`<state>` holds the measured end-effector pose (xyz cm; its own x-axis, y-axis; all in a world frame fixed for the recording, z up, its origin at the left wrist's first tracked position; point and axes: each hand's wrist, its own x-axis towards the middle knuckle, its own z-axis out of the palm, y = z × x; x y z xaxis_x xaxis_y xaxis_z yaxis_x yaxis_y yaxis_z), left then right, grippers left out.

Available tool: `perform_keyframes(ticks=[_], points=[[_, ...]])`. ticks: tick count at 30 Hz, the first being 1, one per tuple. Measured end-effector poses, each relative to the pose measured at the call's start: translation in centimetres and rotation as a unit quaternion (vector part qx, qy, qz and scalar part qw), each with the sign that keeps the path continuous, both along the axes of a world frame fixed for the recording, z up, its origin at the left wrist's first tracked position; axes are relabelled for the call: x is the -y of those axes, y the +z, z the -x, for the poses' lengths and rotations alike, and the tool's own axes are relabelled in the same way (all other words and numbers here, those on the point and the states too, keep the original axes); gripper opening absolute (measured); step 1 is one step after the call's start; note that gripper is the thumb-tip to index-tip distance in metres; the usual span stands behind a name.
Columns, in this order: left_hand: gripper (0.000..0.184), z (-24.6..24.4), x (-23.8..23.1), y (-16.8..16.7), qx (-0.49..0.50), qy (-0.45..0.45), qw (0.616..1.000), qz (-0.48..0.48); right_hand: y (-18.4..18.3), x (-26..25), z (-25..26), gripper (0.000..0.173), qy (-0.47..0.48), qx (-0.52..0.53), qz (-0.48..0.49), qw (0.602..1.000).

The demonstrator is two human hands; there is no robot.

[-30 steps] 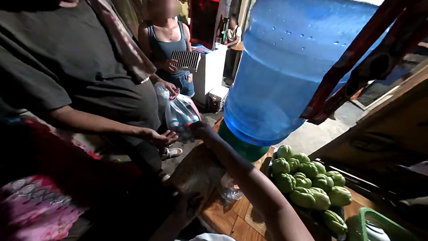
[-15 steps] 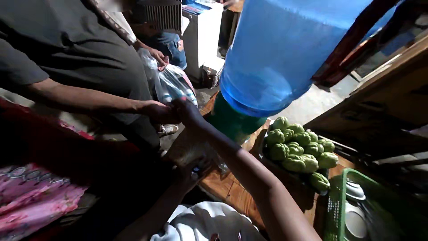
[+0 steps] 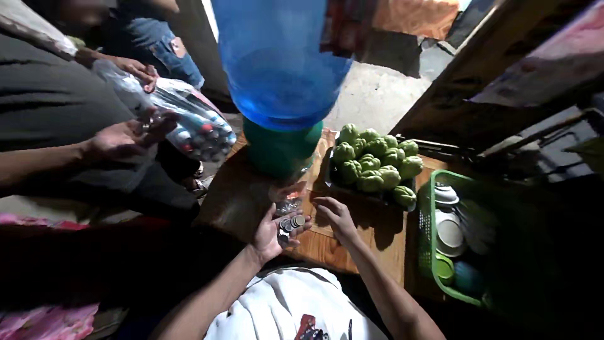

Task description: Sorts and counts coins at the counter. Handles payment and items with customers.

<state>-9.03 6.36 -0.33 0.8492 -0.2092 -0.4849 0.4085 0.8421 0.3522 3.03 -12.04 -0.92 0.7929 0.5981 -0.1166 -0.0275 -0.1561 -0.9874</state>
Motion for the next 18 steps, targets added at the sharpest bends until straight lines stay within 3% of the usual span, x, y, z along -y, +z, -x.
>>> perform_keyframes(ticks=[7, 18], points=[[0.086, -2.4, 5.4, 0.5, -0.012, -0.102, 0.994, -0.047, -0.8, 6.6, 2.9, 0.025, -0.069, -0.041, -0.048, 0.996], [0.089, -3.7, 9.2, -0.3, -0.017, -0.117, 0.993, -0.025, -1.3, 9.7, 1.7, 0.02, -0.029, -0.02, 0.018, 0.999]])
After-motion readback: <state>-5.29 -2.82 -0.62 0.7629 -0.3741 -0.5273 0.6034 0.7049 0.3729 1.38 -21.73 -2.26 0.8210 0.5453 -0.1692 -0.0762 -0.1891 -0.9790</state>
